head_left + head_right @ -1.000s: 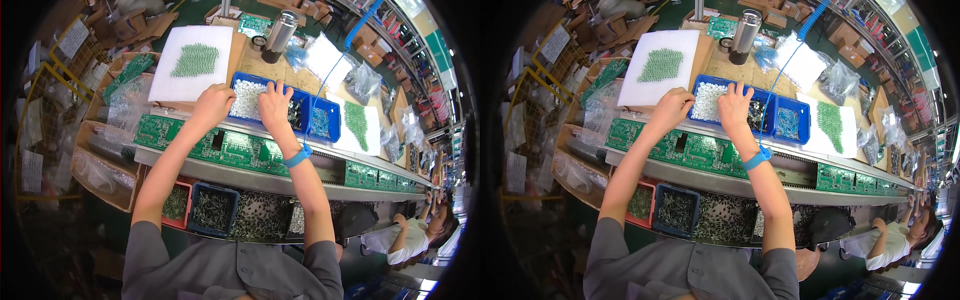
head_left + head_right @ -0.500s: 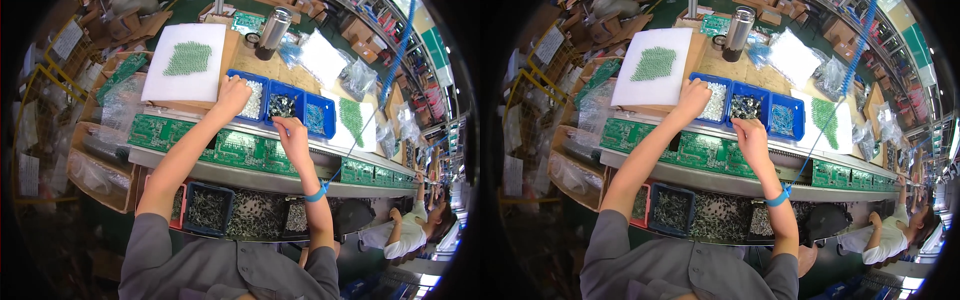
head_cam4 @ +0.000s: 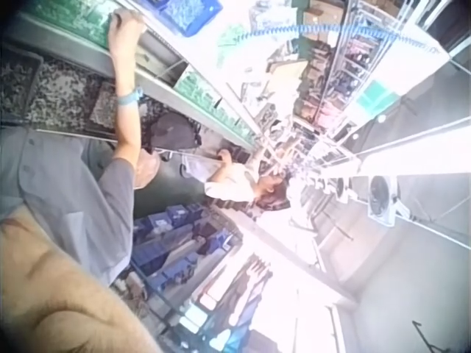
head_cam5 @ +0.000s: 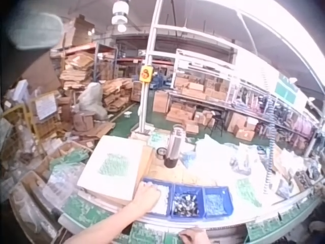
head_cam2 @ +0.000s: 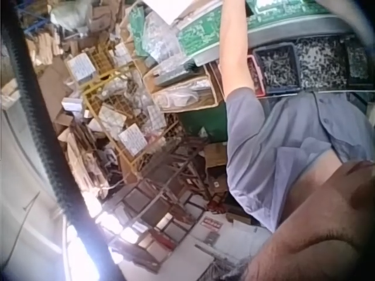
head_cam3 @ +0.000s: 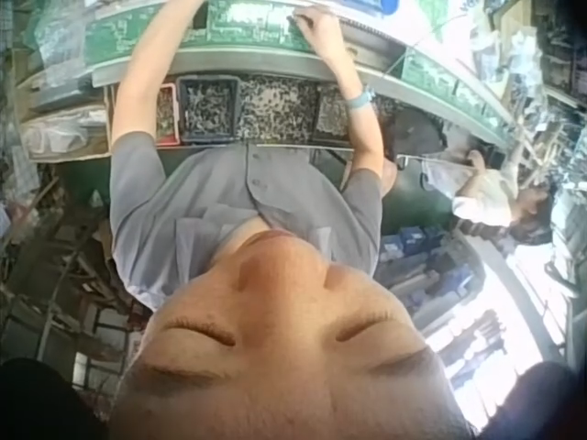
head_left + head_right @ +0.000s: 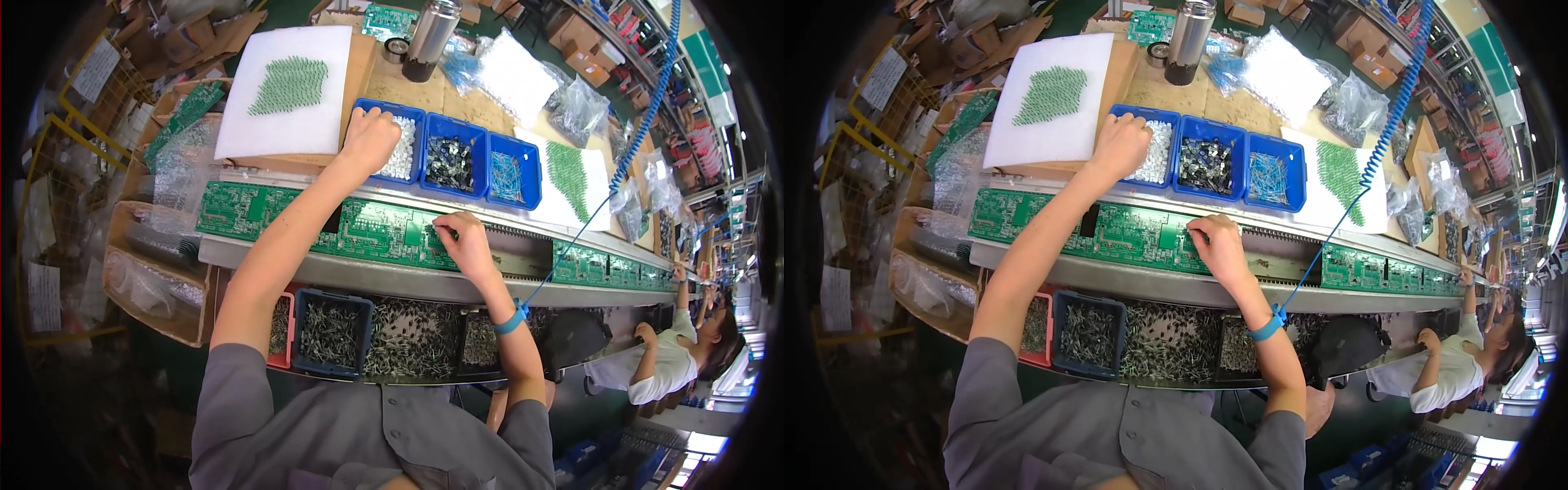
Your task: The person assembles electronic components onto printed circuit boards by hand, taking components from bins and placing them onto PCBs on a conveyor belt.
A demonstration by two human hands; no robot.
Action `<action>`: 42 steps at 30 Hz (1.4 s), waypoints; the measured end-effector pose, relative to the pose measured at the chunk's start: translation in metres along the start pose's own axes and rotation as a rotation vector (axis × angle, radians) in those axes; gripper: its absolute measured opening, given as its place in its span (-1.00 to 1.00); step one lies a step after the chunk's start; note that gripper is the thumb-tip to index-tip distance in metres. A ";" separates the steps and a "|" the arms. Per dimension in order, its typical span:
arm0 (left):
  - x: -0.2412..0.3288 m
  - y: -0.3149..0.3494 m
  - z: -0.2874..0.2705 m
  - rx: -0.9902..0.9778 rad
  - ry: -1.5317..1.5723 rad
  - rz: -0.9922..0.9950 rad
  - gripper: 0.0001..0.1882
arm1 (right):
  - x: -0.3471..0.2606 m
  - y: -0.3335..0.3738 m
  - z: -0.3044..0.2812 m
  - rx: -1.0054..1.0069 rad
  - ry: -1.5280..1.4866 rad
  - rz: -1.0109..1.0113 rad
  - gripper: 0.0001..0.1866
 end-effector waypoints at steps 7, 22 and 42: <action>-0.006 0.002 -0.015 0.140 0.077 -0.008 -0.95 | 0.000 -0.004 0.009 -0.061 0.075 0.009 -0.92; -0.017 0.008 -0.033 0.158 0.598 -0.053 -0.90 | 0.001 -0.008 0.014 -0.109 0.128 0.088 -0.90; -0.034 0.111 -0.003 -0.251 1.222 -0.224 -0.81 | 0.022 -0.105 0.002 -0.115 0.646 -0.100 -0.95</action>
Point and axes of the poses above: each hand's wrist, its own y-axis away from the middle knuckle, its own z-axis out of the palm, x = y × z, the point moved 9 cm from there along -y, towards the middle knuckle, and after that the axes turned 10 degrees about -x, right-handed, at the moved point
